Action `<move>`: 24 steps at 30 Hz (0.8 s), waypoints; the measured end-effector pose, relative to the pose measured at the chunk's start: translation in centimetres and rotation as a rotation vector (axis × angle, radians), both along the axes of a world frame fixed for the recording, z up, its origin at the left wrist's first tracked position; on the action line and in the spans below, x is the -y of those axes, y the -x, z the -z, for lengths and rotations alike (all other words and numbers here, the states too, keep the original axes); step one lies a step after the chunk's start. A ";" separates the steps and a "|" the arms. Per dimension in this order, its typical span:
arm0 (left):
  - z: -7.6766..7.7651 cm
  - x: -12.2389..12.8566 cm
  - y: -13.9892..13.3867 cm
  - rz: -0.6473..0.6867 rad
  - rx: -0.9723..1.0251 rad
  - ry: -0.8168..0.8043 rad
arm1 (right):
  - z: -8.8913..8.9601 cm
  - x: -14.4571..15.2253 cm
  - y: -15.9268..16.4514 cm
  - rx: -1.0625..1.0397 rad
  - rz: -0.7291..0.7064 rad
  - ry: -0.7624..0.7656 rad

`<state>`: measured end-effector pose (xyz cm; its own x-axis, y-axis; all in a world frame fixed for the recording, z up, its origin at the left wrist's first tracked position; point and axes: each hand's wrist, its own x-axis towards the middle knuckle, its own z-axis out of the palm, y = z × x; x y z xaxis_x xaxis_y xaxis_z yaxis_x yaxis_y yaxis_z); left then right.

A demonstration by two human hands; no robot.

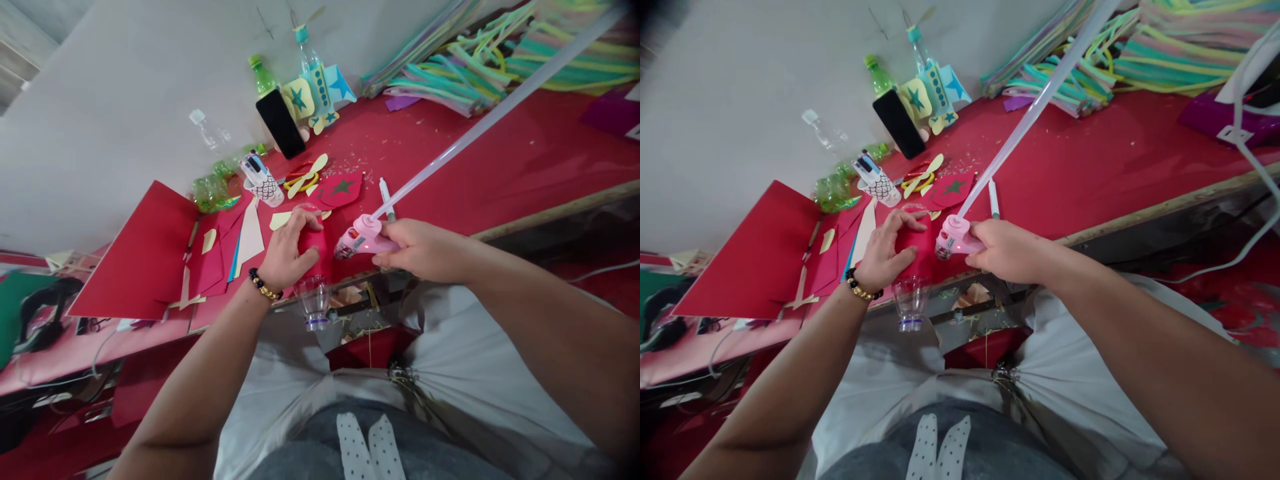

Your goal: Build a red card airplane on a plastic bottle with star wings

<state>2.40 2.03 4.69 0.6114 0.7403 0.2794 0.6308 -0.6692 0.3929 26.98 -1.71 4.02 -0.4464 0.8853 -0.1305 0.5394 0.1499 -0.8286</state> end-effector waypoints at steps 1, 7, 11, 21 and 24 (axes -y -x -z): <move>0.0 0.0 0.0 0.000 0.001 0.001 | 0.0 0.1 -0.1 0.010 -0.008 0.007; -0.1 0.1 -0.1 -0.001 0.006 0.007 | -0.2 0.8 -0.6 0.063 -0.017 0.016; 0.0 0.1 0.0 -0.006 0.010 0.008 | -0.5 1.0 -0.8 0.058 -0.041 0.017; 0.3 -0.1 0.1 0.021 0.018 -0.005 | 0.0 0.5 -0.2 0.039 0.010 -0.011; 0.3 -0.1 0.2 0.028 0.017 -0.007 | 0.0 0.4 0.0 0.038 0.017 -0.019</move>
<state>2.20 2.15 4.39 0.6268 0.7211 0.2950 0.6052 -0.6891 0.3985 26.97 -2.12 4.01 -0.4267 0.8950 -0.1300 0.5733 0.1565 -0.8043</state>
